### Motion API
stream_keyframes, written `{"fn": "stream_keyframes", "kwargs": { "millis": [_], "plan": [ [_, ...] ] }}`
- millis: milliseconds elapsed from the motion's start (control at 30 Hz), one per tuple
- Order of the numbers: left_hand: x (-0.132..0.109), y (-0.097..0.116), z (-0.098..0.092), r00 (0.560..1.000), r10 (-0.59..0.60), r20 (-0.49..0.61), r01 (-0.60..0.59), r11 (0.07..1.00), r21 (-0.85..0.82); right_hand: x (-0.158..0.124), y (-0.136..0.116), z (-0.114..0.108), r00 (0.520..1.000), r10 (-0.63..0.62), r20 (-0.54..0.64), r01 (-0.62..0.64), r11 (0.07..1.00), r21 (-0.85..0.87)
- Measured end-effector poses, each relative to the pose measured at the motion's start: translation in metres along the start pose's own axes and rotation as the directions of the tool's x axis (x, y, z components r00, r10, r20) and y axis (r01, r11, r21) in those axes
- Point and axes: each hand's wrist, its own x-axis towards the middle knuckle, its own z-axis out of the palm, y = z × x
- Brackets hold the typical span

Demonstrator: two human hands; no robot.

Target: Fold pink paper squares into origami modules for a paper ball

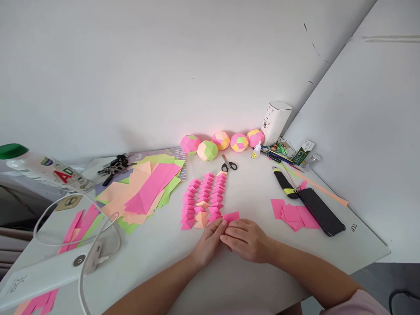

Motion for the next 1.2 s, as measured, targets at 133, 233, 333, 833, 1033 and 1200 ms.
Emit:
{"fn": "stream_keyframes", "kwargs": {
  "millis": [133,233,333,833,1033,1200],
  "plan": [
    [0.004,0.0,0.0,0.997,0.015,-0.08,-0.023,0.995,-0.1,-0.001,0.007,-0.001,1.0,0.021,0.014,-0.022,0.999,0.031],
    [0.004,0.001,0.001,0.994,0.023,-0.105,-0.034,0.994,-0.103,0.0,0.012,-0.002,0.997,0.082,0.011,-0.082,0.996,0.043],
    [0.003,0.003,0.002,0.996,0.015,-0.093,-0.022,0.996,-0.083,0.0,0.015,-0.002,0.991,0.134,0.001,-0.133,0.988,0.073],
    [0.0,0.008,0.003,0.996,-0.017,-0.089,0.012,0.998,-0.054,-0.004,0.02,0.0,0.949,0.313,-0.019,-0.291,0.903,0.315],
    [0.0,0.007,0.001,0.999,0.001,-0.044,-0.006,0.993,-0.117,0.0,0.016,0.0,0.804,0.59,0.079,-0.526,0.642,0.559],
    [-0.002,0.006,0.001,0.997,0.073,0.026,-0.071,0.993,-0.092,0.001,0.016,-0.003,0.633,0.747,0.204,-0.663,0.387,0.641]
  ]
}}
